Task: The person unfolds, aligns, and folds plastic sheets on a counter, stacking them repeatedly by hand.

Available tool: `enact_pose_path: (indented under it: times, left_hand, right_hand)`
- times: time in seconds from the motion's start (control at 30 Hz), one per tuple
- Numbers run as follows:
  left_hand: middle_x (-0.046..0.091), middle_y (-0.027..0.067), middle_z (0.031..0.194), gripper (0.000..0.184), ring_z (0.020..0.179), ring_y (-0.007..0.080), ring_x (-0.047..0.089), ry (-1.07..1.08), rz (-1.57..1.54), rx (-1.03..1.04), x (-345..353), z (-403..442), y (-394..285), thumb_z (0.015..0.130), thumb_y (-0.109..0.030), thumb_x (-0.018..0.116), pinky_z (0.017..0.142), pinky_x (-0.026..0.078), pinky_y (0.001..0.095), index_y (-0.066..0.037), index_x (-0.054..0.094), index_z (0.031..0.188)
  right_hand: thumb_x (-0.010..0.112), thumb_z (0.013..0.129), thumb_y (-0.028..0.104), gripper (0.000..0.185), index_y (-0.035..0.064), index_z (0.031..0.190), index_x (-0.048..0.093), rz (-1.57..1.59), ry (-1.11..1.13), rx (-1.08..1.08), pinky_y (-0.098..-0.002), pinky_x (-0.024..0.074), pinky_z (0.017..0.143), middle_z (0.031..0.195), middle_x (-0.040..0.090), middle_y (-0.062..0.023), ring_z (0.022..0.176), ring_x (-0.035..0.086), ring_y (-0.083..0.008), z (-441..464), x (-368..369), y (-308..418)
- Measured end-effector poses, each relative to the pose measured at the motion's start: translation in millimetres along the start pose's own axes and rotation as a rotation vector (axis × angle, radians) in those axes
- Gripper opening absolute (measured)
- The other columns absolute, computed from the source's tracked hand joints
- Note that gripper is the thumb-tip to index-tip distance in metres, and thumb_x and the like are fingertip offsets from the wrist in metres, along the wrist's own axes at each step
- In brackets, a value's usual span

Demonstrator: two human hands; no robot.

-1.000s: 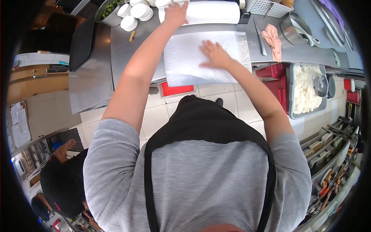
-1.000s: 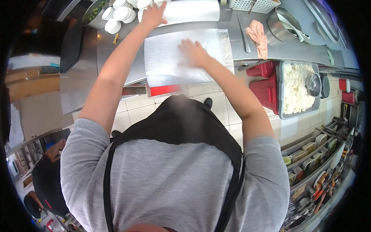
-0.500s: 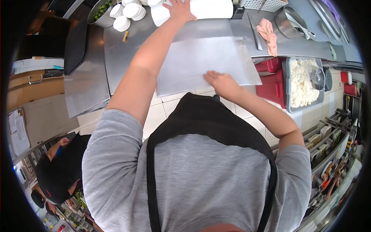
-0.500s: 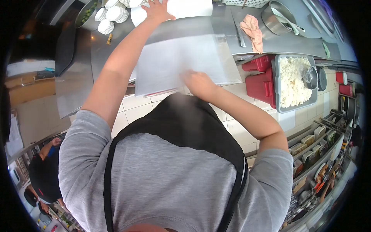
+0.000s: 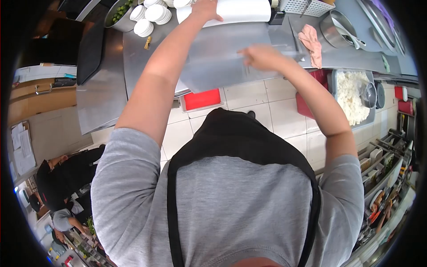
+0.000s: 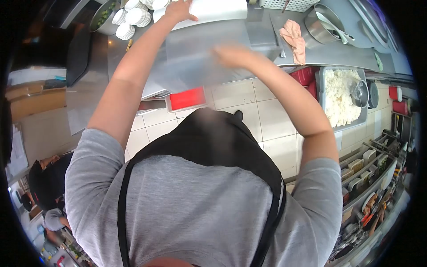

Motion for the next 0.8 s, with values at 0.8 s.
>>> enact_pose_path:
  times: [0.8]
  left_hand:
    - [0.031, 0.0261, 0.137, 0.094, 0.128, 0.0431, 0.026, -0.151, 0.031, -0.03, -25.9, -32.5, -55.8, 0.065, -0.045, 0.069, 0.098, 0.023, 0.0654, -0.008, 0.025, 0.14]
  right_hand:
    - [0.053, 0.075, 0.009, 0.046, -0.0033, 0.118, 0.046, -0.319, -0.307, -0.15, -0.0376, 0.0472, 0.087, 0.115, 0.053, -0.0231, 0.105, 0.055, -0.0344, -66.6, 94.4, 56.2]
Point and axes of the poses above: each hand's wrist, its own z-axis towards the middle knuckle, its own x-axis out of the palm, y = z × x, the point moved 9 cm from there along z, towards the middle knuckle
